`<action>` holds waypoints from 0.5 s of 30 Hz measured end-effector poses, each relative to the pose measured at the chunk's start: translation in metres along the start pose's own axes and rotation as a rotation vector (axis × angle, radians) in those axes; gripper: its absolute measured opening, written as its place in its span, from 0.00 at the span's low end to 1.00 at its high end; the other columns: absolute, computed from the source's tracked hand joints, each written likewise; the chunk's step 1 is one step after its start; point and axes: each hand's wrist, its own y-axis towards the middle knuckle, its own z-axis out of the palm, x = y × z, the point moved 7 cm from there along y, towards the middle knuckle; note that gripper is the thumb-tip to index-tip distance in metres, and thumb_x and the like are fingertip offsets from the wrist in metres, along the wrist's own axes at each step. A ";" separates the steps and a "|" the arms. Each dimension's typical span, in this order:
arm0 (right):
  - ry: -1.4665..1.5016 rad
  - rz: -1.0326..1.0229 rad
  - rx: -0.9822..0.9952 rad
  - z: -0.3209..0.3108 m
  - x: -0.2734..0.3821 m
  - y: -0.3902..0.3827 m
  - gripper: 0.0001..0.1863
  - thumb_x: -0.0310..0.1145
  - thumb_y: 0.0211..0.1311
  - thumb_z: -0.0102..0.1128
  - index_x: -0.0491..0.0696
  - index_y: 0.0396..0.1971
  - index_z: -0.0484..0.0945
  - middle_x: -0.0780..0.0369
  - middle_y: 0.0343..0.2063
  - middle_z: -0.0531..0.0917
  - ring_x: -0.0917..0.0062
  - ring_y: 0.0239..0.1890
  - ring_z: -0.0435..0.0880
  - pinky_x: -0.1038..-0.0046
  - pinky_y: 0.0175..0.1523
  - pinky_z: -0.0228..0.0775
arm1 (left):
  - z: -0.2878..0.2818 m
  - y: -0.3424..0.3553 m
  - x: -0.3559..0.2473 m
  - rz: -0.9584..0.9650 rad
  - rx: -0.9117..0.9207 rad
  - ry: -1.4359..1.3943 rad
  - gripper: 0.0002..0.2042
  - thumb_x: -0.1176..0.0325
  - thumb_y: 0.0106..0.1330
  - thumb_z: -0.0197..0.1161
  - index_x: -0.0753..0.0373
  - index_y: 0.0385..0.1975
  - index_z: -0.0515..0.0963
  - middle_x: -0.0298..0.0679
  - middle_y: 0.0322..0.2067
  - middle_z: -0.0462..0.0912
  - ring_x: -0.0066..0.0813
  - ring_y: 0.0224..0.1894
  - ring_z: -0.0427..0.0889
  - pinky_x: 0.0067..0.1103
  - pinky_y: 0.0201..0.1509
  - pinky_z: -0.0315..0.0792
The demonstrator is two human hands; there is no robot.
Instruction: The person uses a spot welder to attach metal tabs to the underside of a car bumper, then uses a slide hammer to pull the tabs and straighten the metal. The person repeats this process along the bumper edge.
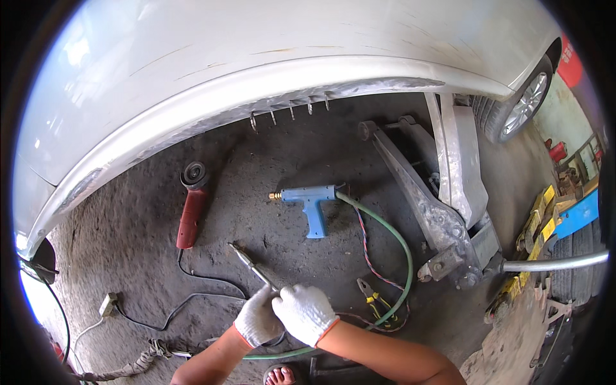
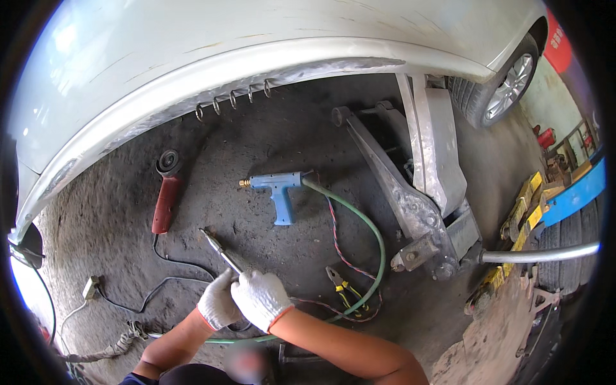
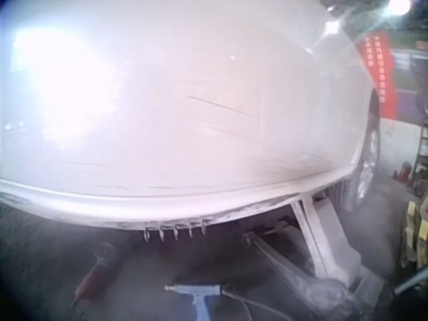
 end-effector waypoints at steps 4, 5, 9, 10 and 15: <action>0.153 -0.048 0.003 0.005 0.013 -0.008 0.14 0.45 0.60 0.60 0.49 0.32 0.80 0.59 0.31 0.81 0.65 0.38 0.84 0.61 0.42 0.79 | -0.042 0.009 0.017 -0.074 -0.013 -0.048 0.19 0.52 0.77 0.45 0.59 0.51 0.76 0.41 0.48 0.82 0.38 0.51 0.81 0.35 0.58 0.75; 0.183 -0.062 -0.029 -0.002 0.011 -0.009 0.15 0.46 0.61 0.60 0.48 0.32 0.80 0.59 0.32 0.81 0.64 0.37 0.84 0.61 0.43 0.79 | -0.046 0.009 0.019 -0.049 -0.071 -0.019 0.18 0.52 0.77 0.45 0.58 0.51 0.76 0.40 0.46 0.83 0.37 0.49 0.82 0.33 0.54 0.77; 0.700 0.088 -0.305 -0.101 -0.053 0.023 0.15 0.44 0.69 0.56 0.47 0.33 0.80 0.61 0.29 0.82 0.70 0.30 0.82 0.69 0.37 0.76 | -0.038 -0.002 0.017 -0.095 0.105 -0.105 0.17 0.53 0.76 0.48 0.54 0.27 0.71 0.31 0.22 0.66 0.25 0.21 0.63 0.21 0.24 0.62; 1.124 0.101 -0.520 -0.119 -0.095 0.036 0.14 0.42 0.71 0.55 0.47 0.33 0.80 0.63 0.27 0.83 0.74 0.26 0.82 0.73 0.32 0.75 | -0.041 -0.002 0.016 -0.069 -0.067 -0.039 0.20 0.52 0.76 0.49 0.54 0.21 0.64 0.28 0.19 0.55 0.22 0.20 0.54 0.20 0.24 0.53; 2.001 0.189 -0.380 -0.202 -0.150 0.099 0.20 0.49 0.74 0.54 0.49 0.27 0.74 0.68 0.21 0.74 0.83 0.18 0.70 0.81 0.22 0.60 | -0.045 0.005 0.034 -0.194 -0.068 -0.091 0.21 0.50 0.75 0.50 0.54 0.19 0.64 0.28 0.18 0.55 0.22 0.19 0.55 0.21 0.24 0.53</action>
